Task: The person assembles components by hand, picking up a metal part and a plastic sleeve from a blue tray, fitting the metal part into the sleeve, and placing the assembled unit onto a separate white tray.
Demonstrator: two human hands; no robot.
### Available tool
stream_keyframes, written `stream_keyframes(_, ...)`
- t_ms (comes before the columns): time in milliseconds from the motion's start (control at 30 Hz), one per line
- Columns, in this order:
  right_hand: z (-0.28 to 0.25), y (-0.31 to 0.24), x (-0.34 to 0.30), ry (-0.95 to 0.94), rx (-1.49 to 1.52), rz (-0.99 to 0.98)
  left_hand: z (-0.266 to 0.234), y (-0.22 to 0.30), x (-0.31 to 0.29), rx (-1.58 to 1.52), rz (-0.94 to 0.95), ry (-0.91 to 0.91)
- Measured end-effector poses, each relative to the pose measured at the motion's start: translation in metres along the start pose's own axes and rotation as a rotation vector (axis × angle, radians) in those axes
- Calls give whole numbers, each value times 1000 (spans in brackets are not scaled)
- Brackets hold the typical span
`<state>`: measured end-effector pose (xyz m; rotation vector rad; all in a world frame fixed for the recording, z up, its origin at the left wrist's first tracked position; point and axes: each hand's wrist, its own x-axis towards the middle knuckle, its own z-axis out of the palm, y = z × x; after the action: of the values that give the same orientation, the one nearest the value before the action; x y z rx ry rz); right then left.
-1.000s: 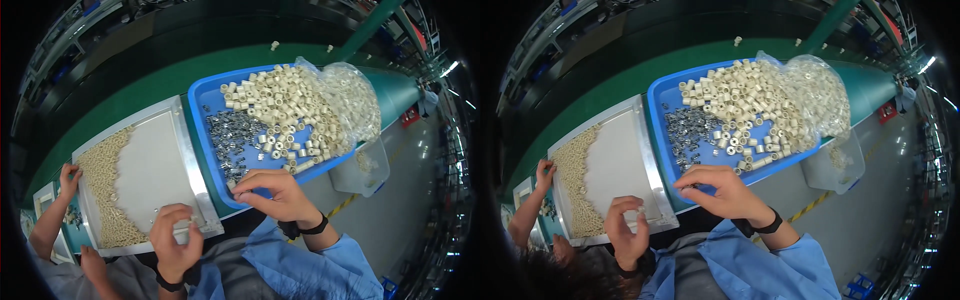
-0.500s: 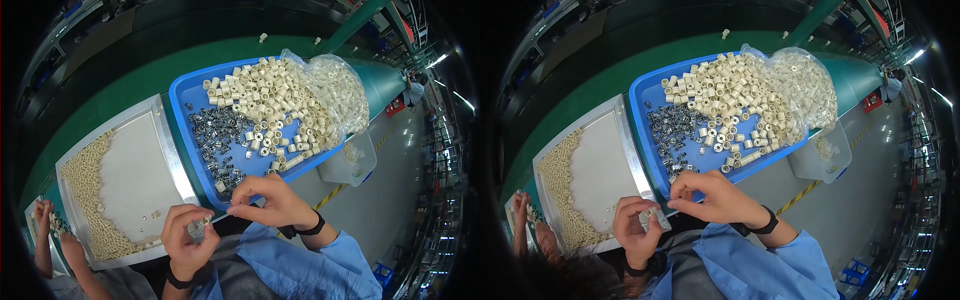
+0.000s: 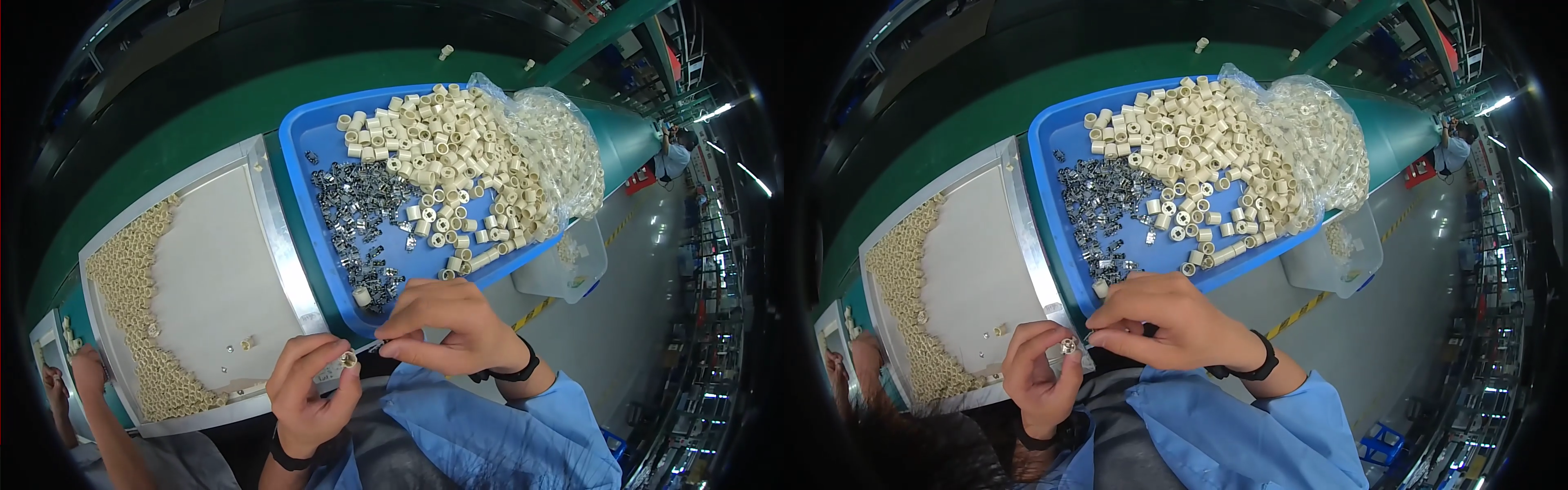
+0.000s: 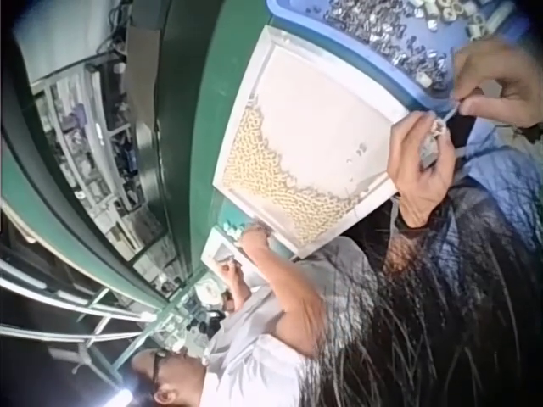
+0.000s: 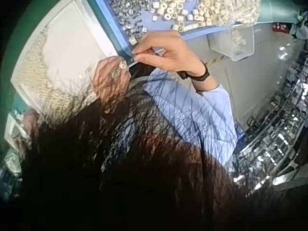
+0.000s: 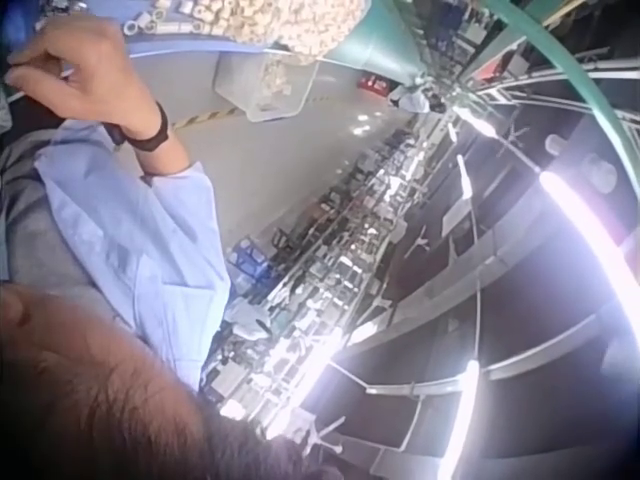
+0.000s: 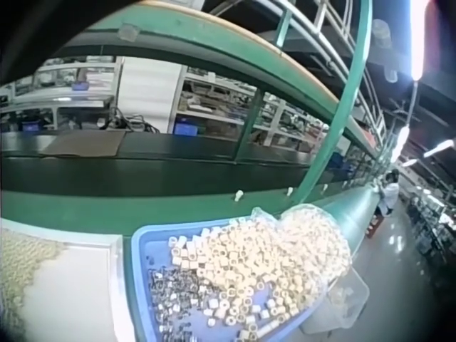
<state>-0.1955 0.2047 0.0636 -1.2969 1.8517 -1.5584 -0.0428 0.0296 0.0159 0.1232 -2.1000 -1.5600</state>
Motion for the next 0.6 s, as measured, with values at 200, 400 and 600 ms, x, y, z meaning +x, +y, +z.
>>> stream_keyframes(200,24,-12,1,116,93,-72,-3,9,-4,58,80,27)
stream_keyframes(400,40,-4,0,220,-51,-321,-6,23,-8,209,182,72)
stream_keyframes(600,45,-4,-2,204,-79,-464,-8,25,-15,209,202,72)
